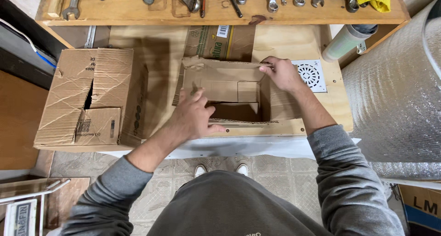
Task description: The person folds multiple cardboard boxes on a wooden workbench. They flatten each box, tuck flaps, and stack them. The person handles boxes of different sizes and brands, repeating the folding process for each one.
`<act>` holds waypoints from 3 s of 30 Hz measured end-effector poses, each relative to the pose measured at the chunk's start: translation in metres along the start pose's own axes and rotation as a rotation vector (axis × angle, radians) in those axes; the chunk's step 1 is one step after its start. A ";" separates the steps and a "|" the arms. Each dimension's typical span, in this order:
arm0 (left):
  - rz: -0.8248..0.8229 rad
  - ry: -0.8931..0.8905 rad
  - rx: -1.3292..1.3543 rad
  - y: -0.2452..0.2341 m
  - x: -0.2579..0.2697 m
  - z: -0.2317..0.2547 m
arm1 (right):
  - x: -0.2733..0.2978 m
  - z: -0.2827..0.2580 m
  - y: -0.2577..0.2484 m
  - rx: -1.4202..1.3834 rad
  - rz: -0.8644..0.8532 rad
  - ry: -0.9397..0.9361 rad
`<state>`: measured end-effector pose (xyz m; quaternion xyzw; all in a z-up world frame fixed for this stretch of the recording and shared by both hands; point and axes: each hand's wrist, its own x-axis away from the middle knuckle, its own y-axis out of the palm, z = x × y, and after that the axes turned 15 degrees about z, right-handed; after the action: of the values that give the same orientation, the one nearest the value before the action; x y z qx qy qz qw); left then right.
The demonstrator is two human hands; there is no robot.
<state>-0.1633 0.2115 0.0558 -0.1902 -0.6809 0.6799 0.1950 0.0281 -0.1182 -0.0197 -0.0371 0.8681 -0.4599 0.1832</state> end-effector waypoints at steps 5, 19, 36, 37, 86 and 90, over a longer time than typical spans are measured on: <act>0.145 -0.290 -0.060 0.016 0.036 -0.015 | -0.004 0.006 0.007 -0.062 0.089 0.094; 0.675 -0.900 0.417 0.128 0.049 -0.004 | -0.022 0.023 0.022 -0.052 0.119 0.056; 1.262 -1.185 1.235 0.185 0.041 -0.011 | -0.036 -0.092 0.024 0.641 -0.169 -0.236; 1.266 -1.187 1.234 0.183 0.039 -0.012 | -0.036 -0.103 0.025 0.641 -0.169 -0.240; 1.003 -0.266 0.114 0.119 0.039 0.021 | 0.069 -0.087 0.074 0.336 -0.257 -0.355; 0.957 -0.265 0.063 0.116 0.040 0.020 | 0.098 -0.116 0.059 0.360 -0.408 -0.237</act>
<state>-0.2085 0.2154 -0.0595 -0.3875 -0.5151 0.7318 -0.2213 -0.0975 -0.0159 -0.0358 -0.2312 0.7197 -0.6263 0.1909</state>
